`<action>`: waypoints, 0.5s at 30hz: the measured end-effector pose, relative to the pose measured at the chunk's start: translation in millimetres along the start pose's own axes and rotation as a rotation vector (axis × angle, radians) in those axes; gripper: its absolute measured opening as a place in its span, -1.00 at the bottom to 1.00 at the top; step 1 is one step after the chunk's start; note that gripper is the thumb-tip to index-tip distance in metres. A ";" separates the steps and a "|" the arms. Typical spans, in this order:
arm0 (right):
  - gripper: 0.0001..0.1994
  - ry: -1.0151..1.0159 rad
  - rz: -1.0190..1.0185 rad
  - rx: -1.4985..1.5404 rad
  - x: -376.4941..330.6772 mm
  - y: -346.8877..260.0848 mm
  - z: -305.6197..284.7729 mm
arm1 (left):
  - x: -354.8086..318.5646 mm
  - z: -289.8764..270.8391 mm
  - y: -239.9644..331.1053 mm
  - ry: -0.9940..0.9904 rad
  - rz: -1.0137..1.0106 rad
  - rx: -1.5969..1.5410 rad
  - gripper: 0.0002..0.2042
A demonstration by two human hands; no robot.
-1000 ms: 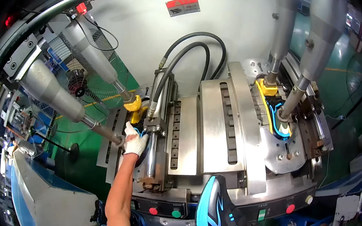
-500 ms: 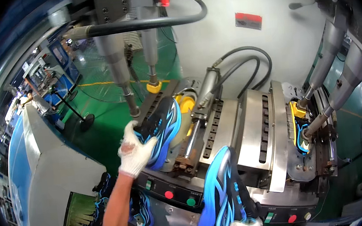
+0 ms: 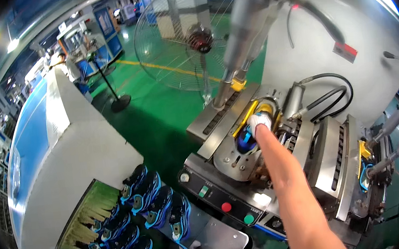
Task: The person operates a shoe pressing machine by mounting shoes onto the machine molds, pressing buttons to run the press cycle, removing the pressed shoes, and loading them onto a conveyor belt.
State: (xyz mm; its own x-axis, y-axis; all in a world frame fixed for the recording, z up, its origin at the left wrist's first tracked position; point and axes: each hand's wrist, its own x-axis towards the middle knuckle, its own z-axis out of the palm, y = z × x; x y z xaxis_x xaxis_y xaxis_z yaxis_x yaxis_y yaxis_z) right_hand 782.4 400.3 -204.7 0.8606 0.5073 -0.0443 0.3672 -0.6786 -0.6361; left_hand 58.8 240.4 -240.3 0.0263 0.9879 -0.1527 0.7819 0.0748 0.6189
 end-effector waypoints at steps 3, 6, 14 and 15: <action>-0.74 -0.185 -0.465 -0.890 -67.1 -131.1 114.2 | -78.2 -20.8 -65.8 0.165 -0.434 0.153 -0.39; -0.70 -0.183 -0.398 -0.732 -53.2 -96.3 89.5 | -98.2 48.7 -107.1 0.359 -0.511 0.142 -0.26; -0.48 -0.009 -0.332 -0.330 -46.5 -52.3 28.1 | -46.1 90.9 -99.3 0.361 -0.223 0.040 -0.29; -0.42 0.064 -0.353 -0.247 -66.6 -55.2 19.0 | -50.2 84.2 -92.9 0.318 -0.265 0.009 -0.28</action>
State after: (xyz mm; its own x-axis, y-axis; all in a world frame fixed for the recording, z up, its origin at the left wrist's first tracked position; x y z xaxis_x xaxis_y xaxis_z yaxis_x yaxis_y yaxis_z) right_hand 698.2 414.1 -181.3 0.6845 0.7024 0.1953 0.7096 -0.5803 -0.3996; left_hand 37.3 172.3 -355.0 -0.3689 0.9276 -0.0592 0.7411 0.3320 0.5835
